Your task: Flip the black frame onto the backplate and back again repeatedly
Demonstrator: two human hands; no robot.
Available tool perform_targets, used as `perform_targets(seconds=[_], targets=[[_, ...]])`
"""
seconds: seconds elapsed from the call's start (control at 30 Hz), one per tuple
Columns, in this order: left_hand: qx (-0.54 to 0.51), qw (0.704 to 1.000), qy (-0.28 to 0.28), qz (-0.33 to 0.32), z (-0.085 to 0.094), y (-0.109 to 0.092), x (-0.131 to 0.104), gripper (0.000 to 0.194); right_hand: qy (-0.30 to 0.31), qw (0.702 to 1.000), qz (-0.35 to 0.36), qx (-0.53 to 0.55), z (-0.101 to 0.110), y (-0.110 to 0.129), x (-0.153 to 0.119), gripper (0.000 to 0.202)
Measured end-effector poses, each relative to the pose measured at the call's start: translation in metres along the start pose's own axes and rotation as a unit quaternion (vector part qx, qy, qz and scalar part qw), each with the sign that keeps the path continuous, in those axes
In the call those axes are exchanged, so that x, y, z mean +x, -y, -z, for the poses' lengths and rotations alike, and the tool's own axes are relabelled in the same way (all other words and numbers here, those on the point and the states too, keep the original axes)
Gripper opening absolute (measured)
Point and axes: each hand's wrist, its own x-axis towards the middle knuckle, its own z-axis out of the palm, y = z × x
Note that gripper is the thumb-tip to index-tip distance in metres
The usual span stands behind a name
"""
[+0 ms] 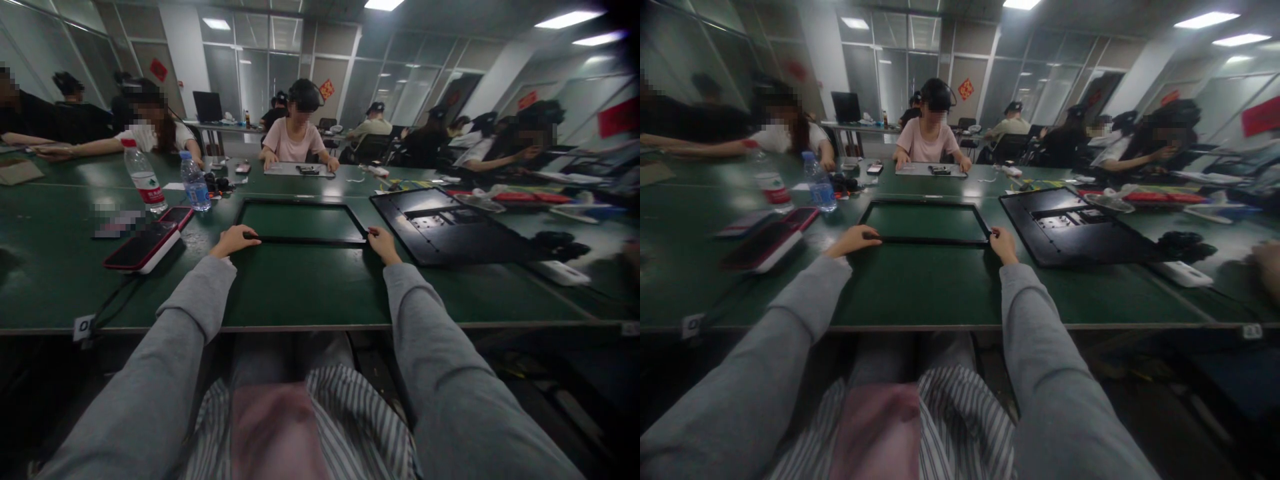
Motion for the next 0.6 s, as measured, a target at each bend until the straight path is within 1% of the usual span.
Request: perform_targets(seconds=[0.07,0.13,0.2,0.27,0.33,0.37,0.47,0.5,0.53,0.57,0.6], targets=[[-0.004,1.000,0.007,0.027,0.001,-0.002,-0.001,0.050,0.001,1.000,0.001,-0.009,0.003,0.004,-0.001,0.046],[-0.006,0.999,0.001,0.045,0.000,-0.001,-0.001,0.048,-0.034,0.999,-0.001,-0.013,0.011,0.007,-0.002,0.052],[-0.011,0.998,-0.002,0.057,-0.003,0.002,0.002,0.043,-0.103,0.994,-0.017,-0.019,0.025,0.008,-0.001,0.059],[-0.022,0.998,-0.008,0.059,-0.006,0.008,0.006,0.040,-0.190,0.980,-0.053,-0.030,0.044,0.006,-0.001,0.065],[-0.037,0.998,-0.017,0.054,-0.008,0.013,0.010,0.038,-0.279,0.954,-0.098,-0.041,0.067,-0.001,-0.001,0.070],[-0.047,0.997,-0.022,0.052,-0.009,0.016,0.012,0.038,-0.322,0.936,-0.134,-0.044,0.079,-0.005,-0.001,0.074],[-0.084,0.995,-0.039,0.048,-0.010,0.021,0.016,0.037,-0.426,0.868,-0.250,-0.041,0.110,-0.020,-0.008,0.089],[-0.097,0.993,-0.048,0.048,-0.010,0.022,0.017,0.037,-0.447,0.849,-0.280,-0.027,0.118,-0.025,-0.011,0.091],[-0.110,0.991,-0.059,0.048,-0.010,0.023,0.017,0.038,-0.453,0.841,-0.296,-0.009,0.125,-0.029,-0.015,0.092],[-0.124,0.989,-0.070,0.048,-0.010,0.023,0.018,0.039,-0.448,0.838,-0.311,0.011,0.129,-0.032,-0.018,0.092],[-0.137,0.986,-0.080,0.048,-0.010,0.023,0.018,0.040,-0.432,0.844,-0.316,0.031,0.132,-0.034,-0.021,0.089]])
